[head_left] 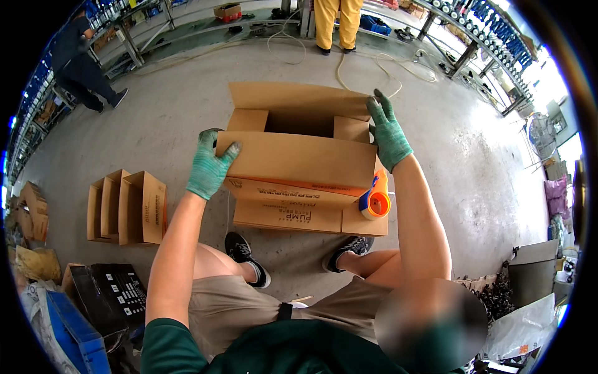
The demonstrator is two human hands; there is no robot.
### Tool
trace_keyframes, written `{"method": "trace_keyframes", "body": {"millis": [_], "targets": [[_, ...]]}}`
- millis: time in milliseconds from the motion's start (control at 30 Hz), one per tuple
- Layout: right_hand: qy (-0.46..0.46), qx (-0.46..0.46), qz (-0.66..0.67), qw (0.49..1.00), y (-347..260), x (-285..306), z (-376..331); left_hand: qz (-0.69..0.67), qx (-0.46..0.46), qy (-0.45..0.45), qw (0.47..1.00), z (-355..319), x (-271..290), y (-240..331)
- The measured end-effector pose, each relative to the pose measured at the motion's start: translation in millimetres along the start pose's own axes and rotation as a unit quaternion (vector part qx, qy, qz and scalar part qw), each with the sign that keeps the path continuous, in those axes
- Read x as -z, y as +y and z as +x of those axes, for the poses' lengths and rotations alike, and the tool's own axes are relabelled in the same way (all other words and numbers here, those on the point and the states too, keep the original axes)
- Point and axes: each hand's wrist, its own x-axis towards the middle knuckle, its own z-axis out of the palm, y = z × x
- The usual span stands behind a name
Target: The person sits on the floor in a warehouse and repeatedly seals cardboard boxes using a handheld tape dispenser. They pick up a box, fold the flaps, apply tape to the seam, and place the sealed box into a growing stack.
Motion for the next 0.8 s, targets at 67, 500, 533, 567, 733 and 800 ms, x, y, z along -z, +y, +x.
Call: {"method": "trace_keyframes", "body": {"millis": [67, 500, 533, 567, 733, 800], "targets": [[0.0, -0.035, -0.001, 0.999, -5.6, 1.2, -12.7, -0.01, 0.025, 0.01, 1.0, -0.3, -8.4, 22.6], [-0.061, 0.115, -0.152, 0.98, 54.1, 9.3, -28.9, 0.015, 0.036, -0.048, 0.998, 20.6, -15.6, -6.0], [-0.063, 0.12, -0.171, 0.976, 56.0, 12.5, -29.4, -0.016, 0.064, -0.049, 0.997, 20.5, -20.7, -0.3], [-0.066, 0.125, -0.189, 0.972, 58.4, 14.3, -30.1, -0.045, 0.092, -0.049, 0.994, 18.7, -24.1, 12.3], [-0.049, 0.119, -0.142, 0.981, 49.8, 9.6, -44.2, -0.08, 0.143, -0.04, 0.986, 15.0, -26.4, 27.9], [-0.004, 0.129, -0.114, 0.985, 49.0, 14.8, -44.6, -0.078, 0.149, -0.047, 0.985, 15.9, -26.1, 34.1]]}}
